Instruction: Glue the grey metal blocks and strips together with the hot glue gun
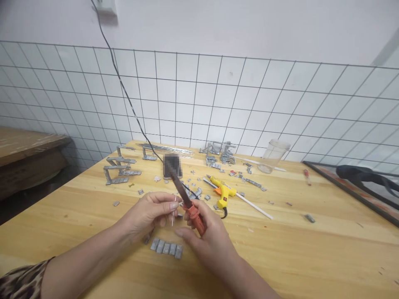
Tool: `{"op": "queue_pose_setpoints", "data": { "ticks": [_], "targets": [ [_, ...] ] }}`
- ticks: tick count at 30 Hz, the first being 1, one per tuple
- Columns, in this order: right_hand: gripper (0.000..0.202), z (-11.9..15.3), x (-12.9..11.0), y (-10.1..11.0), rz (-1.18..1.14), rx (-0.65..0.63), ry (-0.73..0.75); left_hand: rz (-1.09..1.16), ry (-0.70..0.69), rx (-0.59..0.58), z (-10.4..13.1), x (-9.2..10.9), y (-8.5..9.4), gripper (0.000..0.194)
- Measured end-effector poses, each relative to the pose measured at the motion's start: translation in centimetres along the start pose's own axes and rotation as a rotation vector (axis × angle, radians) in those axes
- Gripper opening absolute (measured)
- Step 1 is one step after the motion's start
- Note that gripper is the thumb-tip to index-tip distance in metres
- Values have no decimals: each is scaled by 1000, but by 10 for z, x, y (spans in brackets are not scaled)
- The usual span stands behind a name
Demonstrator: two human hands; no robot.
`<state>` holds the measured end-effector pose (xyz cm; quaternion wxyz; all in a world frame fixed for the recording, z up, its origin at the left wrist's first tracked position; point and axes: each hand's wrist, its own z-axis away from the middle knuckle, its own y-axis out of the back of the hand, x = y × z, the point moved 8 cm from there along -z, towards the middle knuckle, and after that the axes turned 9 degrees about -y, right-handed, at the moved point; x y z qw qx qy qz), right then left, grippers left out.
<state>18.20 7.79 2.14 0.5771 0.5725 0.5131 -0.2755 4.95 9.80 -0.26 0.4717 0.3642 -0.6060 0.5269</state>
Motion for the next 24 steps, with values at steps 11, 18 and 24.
{"op": "queue_pose_setpoints", "data": {
  "ticks": [11,18,24],
  "targets": [
    [12,1,15,43,353,-230,-140,-3,27,-44,-3,13,11,26],
    [31,12,5,33,335,-350,-135,22,88,-60,-2,11,9,26],
    [27,12,-5,26,367,-361,-107,-19,169,-184,3,-4,-1,26]
  ]
}}
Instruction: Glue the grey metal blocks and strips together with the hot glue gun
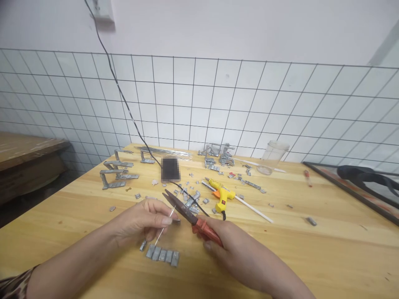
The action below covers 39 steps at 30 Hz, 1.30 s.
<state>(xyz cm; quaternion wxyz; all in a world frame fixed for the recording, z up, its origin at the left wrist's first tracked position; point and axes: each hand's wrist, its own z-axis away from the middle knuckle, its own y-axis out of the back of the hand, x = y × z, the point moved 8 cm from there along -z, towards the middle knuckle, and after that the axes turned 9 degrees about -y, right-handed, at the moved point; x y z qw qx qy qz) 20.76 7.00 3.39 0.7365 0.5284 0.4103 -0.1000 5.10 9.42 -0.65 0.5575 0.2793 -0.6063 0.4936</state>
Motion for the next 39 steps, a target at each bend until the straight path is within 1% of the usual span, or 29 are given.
{"op": "queue_pose_setpoints", "data": {
  "ticks": [4,9,14,20,29,39],
  "targets": [
    [21,-1,-4,-4,7,3,20,-5,34,-28,2,-5,-5,26],
    [16,-1,1,-7,58,-16,-28,-10,57,-35,3,-8,-7,24],
    [16,0,0,-8,49,-49,-37,-5,67,-49,2,-11,-9,24],
    [15,-2,2,-12,77,-100,-83,-10,89,-27,3,-11,-9,21],
    [14,-1,6,-15,92,-110,-88,-26,112,-22,3,-13,-9,20],
    [12,-2,9,-18,95,-140,-133,-11,105,-11,1,-15,-7,22]
  ]
}}
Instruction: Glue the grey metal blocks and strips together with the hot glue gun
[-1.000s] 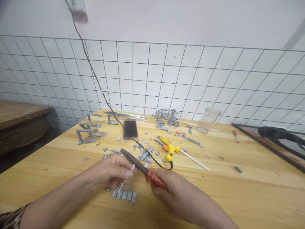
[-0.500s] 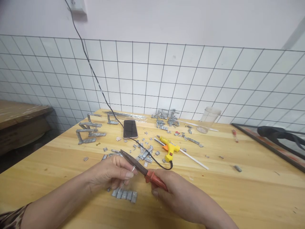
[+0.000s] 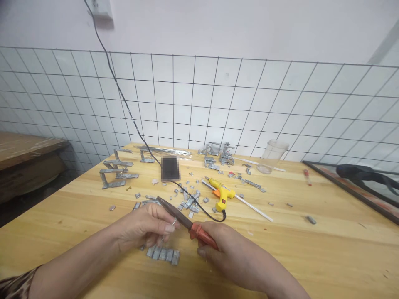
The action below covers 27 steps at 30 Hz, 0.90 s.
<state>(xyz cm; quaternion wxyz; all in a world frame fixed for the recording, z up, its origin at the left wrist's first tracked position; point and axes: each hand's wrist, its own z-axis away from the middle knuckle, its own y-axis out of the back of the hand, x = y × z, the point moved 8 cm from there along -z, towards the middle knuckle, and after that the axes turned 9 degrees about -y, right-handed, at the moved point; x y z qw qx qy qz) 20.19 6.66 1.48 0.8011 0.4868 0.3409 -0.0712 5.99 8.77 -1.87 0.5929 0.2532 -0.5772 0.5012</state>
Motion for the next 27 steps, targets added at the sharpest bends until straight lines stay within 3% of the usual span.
{"op": "queue_pose_setpoints", "data": {
  "ticks": [15,27],
  "targets": [
    [13,-5,5,-5,-73,-35,-42,15,-26,1,-1,3,1,25],
    [12,-7,2,-10,-152,-89,6,13,-35,14,-2,3,4,24]
  ]
}}
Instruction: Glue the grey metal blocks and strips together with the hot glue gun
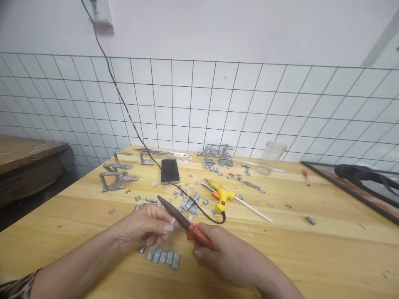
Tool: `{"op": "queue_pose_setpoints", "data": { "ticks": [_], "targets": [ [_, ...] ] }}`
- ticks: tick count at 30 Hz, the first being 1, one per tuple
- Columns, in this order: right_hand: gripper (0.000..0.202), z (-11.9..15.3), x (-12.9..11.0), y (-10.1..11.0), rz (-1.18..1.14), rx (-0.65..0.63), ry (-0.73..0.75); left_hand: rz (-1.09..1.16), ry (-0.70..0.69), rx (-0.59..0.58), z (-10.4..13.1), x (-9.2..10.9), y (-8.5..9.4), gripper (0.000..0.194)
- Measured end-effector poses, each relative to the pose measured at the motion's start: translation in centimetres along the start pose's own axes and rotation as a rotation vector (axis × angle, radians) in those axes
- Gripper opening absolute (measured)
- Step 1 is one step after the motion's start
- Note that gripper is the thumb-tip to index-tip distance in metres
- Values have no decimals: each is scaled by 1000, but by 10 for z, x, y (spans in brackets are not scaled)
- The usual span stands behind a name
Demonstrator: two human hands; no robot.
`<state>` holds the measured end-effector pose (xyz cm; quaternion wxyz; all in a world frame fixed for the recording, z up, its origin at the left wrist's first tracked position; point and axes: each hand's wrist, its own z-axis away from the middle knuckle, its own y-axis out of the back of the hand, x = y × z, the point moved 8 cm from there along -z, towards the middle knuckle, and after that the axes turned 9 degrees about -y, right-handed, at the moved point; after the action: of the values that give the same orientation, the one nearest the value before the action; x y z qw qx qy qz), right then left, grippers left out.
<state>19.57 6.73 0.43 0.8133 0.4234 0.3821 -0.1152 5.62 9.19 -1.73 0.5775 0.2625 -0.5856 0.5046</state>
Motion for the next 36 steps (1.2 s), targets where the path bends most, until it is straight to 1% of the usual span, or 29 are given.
{"op": "queue_pose_setpoints", "data": {
  "ticks": [2,5,9,14,18,22,24,26,28,29,32,34,35,36],
  "targets": [
    [11,0,2,1,-1,13,-7,-10,-3,-6,0,0,0,23],
    [7,-2,5,3,18,65,-28,-11,-2,-10,0,0,0,24],
    [6,-8,1,1,18,135,-10,-24,-31,6,1,4,2,25],
    [12,-18,0,1,41,282,-14,-28,-79,11,-2,9,6,28],
    [10,-24,3,2,76,395,0,-29,-101,57,-4,8,9,28],
    [12,-26,4,4,104,457,-8,-21,-112,100,-4,8,11,30],
    [13,-25,3,5,121,482,-18,-65,-140,83,-3,13,9,32],
    [14,-24,1,7,139,507,-17,-165,-183,74,-1,21,7,33],
    [16,-23,-1,7,133,509,8,-252,-208,79,1,27,5,33],
    [15,-23,-2,7,122,495,28,-259,-207,83,1,28,5,32],
    [14,-24,-6,6,112,460,66,-119,-164,76,1,22,3,33],
    [13,-25,-5,9,149,496,41,-24,-140,63,0,16,2,33],
    [12,-25,-5,12,170,527,20,-16,-143,59,-1,15,3,32],
    [10,-25,-4,14,188,555,1,-52,-162,56,-2,16,5,31]
  ]
}}
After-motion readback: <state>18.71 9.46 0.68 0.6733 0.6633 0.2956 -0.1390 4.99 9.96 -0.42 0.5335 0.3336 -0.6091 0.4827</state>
